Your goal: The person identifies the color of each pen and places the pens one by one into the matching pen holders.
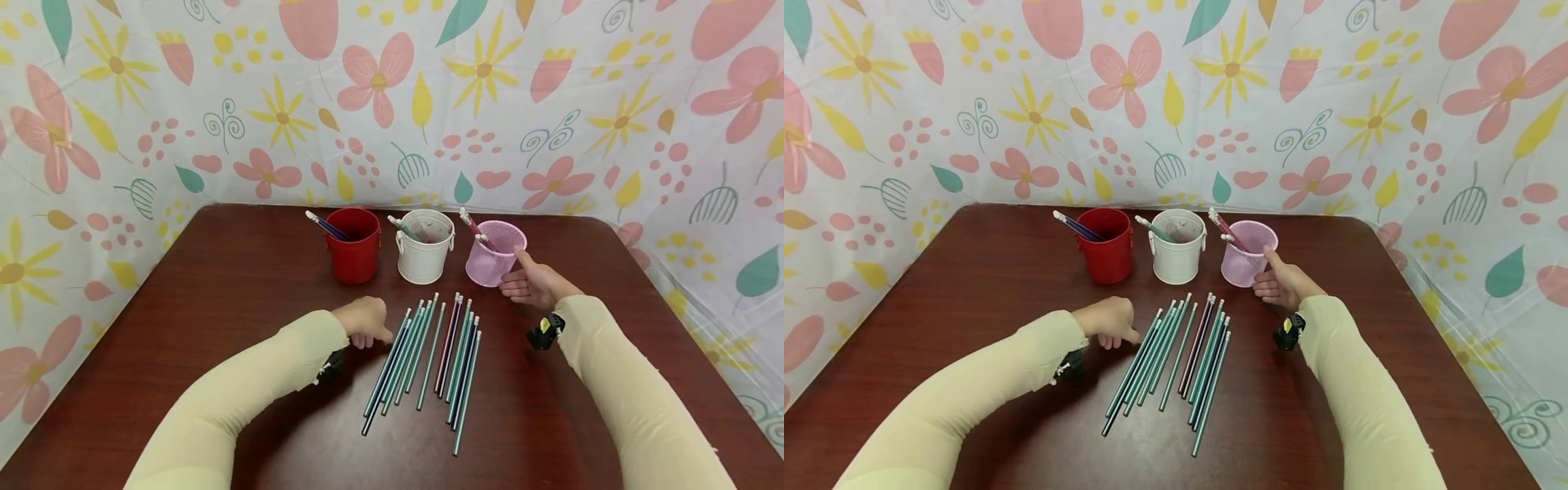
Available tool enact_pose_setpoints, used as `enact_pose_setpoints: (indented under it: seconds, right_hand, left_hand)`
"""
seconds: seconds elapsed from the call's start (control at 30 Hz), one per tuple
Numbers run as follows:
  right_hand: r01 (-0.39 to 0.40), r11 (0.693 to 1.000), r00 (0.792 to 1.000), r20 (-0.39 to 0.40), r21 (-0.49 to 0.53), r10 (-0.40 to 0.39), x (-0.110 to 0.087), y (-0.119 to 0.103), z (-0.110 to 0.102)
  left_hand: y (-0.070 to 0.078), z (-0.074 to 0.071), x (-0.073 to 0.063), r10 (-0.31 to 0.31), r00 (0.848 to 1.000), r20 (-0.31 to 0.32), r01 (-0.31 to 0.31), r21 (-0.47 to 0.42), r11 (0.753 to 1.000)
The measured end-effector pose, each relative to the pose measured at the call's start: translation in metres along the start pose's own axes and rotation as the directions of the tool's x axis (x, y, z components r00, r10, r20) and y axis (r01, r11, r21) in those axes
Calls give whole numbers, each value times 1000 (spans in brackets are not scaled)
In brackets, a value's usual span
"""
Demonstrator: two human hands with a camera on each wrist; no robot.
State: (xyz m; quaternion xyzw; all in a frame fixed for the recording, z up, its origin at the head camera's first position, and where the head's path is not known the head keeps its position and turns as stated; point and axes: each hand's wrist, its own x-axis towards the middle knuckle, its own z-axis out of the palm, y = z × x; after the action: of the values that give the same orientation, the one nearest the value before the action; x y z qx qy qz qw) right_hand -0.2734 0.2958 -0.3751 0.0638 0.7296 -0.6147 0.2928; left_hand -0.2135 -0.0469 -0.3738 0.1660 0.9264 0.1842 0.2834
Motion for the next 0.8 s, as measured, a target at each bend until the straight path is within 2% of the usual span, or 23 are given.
enact_pose_setpoints:
  seconds: [0.13,0.23,0.27,0.3,0.4,0.5,0.53,0.57,0.73,0.8]
  right_hand:
    - [11,1000,999,-30,-14,-11,-2,-4,1]
    - [16,1000,999,-38,-23,-16,-3,-6,2]
    - [9,1000,999,-34,-14,-10,-4,-6,3]
    - [2,1000,1000,-22,-6,-2,-4,-6,2]
    - [-20,999,999,45,25,19,-4,-6,2]
    - [-28,999,995,99,46,23,-2,-4,0]
    - [-30,998,994,107,54,24,-2,-3,-1]
    - [-27,998,993,115,57,21,-2,-3,-1]
    - [-25,997,994,112,76,17,0,0,-3]
    - [-24,997,994,112,78,15,1,0,-3]
  left_hand:
    - [8,0,13,-45,999,22,45,17,999]
    - [5,3,33,-62,997,54,62,-5,998]
    - [4,6,39,-61,996,66,62,-7,998]
    - [-4,13,52,-34,996,88,35,-18,999]
    - [-7,19,62,-32,994,108,34,-17,999]
    - [0,20,56,-52,994,95,53,-12,999]
    - [10,15,45,-80,994,78,80,-3,997]
    - [13,15,41,-81,994,67,81,0,997]
    - [21,7,23,-48,998,40,48,-5,999]
    - [21,0,20,-27,999,17,28,-32,999]
